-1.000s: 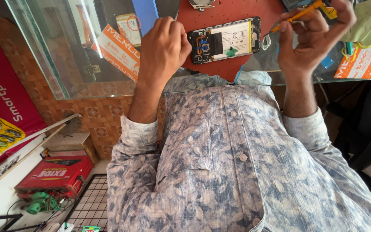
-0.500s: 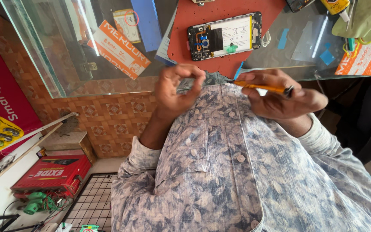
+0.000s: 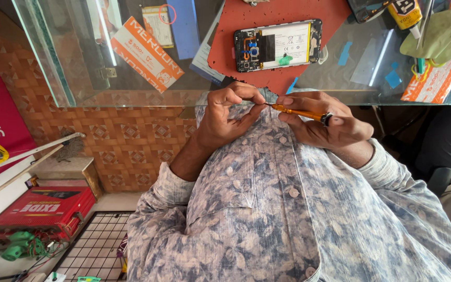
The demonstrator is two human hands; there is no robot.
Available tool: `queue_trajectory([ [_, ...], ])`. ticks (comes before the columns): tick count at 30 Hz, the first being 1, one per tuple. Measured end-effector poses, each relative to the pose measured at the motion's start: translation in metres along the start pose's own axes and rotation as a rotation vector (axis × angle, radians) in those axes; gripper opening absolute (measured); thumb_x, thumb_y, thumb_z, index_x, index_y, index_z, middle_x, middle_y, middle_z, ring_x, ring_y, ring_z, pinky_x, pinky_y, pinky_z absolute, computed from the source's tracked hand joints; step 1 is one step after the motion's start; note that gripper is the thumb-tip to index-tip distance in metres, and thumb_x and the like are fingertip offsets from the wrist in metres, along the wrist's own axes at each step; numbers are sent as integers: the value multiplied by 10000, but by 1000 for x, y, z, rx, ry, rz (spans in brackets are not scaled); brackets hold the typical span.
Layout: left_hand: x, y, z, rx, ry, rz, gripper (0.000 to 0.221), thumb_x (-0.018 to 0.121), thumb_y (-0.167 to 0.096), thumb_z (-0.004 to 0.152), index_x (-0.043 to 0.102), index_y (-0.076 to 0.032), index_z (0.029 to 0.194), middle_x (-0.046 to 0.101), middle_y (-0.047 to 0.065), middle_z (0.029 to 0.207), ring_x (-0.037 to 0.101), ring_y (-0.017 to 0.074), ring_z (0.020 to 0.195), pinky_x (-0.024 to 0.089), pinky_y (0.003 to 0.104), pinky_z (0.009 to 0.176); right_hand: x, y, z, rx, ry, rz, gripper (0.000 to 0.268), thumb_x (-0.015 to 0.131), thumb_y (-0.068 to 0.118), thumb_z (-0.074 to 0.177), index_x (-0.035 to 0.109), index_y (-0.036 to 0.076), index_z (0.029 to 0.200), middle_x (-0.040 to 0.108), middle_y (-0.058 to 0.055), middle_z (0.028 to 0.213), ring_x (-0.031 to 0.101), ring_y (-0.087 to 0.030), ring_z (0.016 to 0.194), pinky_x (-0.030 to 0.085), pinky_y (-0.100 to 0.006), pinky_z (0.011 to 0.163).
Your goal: The person repairs a disassembled smartphone on a workbench. They use a screwdriver to manipulate internal components, remove a metal shield, and adjust the motherboard. The person also handles a separate blue phone case and a small circular metal part during the process.
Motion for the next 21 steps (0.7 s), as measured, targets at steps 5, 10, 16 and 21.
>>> queue_trajectory([
  [5, -1, -4, 0, 29, -17, 76, 557, 735, 138, 943, 295, -112, 1176, 676, 158, 1097, 699, 243, 1069, 579, 363, 912, 9, 15, 17, -122, -39, -102, 684, 857, -53, 855, 328, 67, 1272, 733, -191, 1112, 758, -272, 974, 595, -310, 736],
  [10, -1, -9, 1, 52, -9, 143, 526, 725, 132, 958, 304, -91, 1179, 676, 144, 1086, 714, 234, 1043, 574, 333, 873, 17, 23, 26, -247, -38, -134, 796, 829, -103, 876, 256, 119, 1381, 726, -228, 1096, 772, -323, 990, 663, -373, 739],
  [16, -3, 1, 2, -101, 28, 141, 404, 730, 94, 955, 362, -57, 1024, 708, 134, 1072, 720, 222, 1009, 561, 330, 842, 35, 20, 33, -180, 252, -69, 791, 675, -215, 915, 174, 124, 1425, 642, -257, 1267, 747, -418, 1101, 679, -465, 849],
  [21, -6, 5, 3, -137, -4, 125, 383, 752, 91, 937, 399, -48, 991, 702, 136, 1066, 727, 223, 992, 581, 329, 825, 34, 15, 32, -174, 318, -59, 747, 757, -63, 876, 316, 260, 1385, 601, -209, 1272, 704, -403, 1144, 667, -478, 839],
])
Point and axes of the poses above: each hand's wrist, its own z-axis towards the middle knuckle, its own x-axis out of the palm, y = z × x, the point moved 10 cm from there along z, towards the middle knuckle
